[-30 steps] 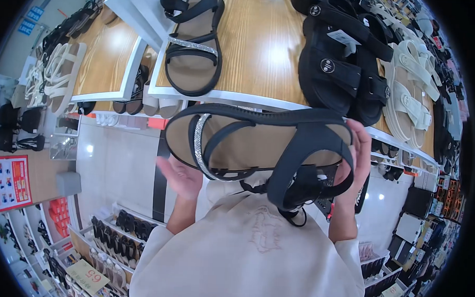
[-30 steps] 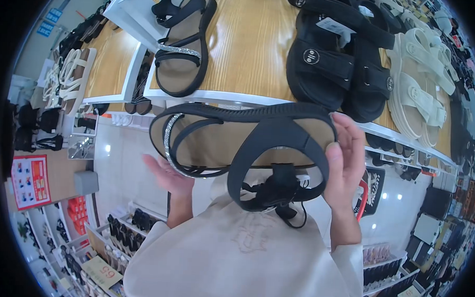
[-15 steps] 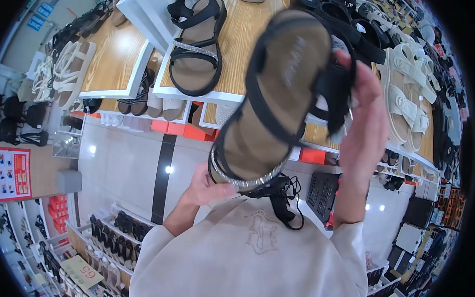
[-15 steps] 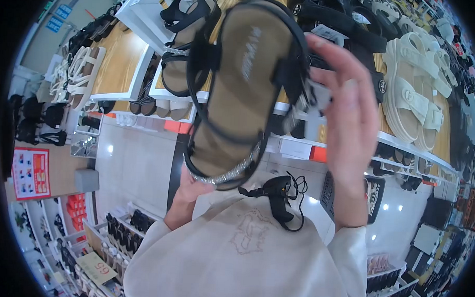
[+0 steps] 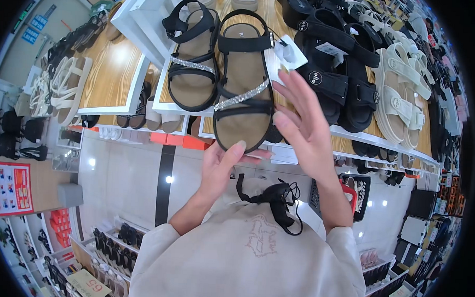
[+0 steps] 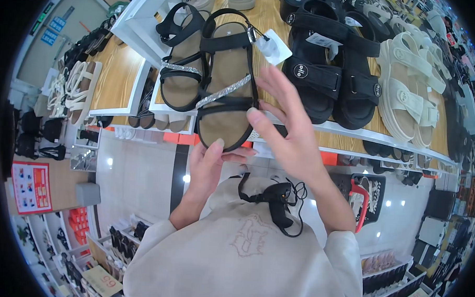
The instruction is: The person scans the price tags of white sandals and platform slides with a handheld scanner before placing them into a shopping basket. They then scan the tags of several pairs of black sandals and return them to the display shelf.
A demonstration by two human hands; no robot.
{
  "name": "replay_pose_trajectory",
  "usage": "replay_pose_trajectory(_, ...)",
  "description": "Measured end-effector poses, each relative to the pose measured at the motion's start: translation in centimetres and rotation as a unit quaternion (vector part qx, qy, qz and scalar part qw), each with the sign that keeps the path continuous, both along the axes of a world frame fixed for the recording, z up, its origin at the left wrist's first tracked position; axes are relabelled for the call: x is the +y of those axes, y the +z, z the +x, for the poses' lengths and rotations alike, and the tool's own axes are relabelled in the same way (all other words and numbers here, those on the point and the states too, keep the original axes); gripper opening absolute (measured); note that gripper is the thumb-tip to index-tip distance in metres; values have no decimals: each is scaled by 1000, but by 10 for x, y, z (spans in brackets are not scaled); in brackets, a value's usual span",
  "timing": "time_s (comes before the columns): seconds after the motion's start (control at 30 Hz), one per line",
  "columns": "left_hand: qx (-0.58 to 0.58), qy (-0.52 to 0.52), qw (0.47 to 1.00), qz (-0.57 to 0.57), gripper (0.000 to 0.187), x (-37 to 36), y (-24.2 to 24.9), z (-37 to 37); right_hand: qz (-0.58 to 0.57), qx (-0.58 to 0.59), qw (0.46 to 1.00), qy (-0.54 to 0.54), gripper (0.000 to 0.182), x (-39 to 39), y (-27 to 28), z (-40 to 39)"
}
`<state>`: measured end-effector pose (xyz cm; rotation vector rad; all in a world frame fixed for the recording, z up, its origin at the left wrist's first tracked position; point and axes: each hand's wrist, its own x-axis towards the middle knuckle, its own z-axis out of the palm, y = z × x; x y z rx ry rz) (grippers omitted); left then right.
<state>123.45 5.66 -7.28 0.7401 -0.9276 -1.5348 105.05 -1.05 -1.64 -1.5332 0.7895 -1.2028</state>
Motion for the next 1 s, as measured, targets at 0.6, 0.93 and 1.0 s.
replay_pose_trajectory(0.6, -398, 66, 915, -15, 31, -5, 29, 66, -184, 292, 935, -75, 105, 13, -9, 13)
replay_pose_trajectory(0.93, -629, 259, 710, -183, 111, -63, 31, 92, -202, 327, 911, -148, 103, 6, -20, 29)
replay_pose_trajectory(1.0, -674, 267, 657, -206, 110, -68, 30, 91, -200, 339, 905, -159, 98, 0, -17, 33)
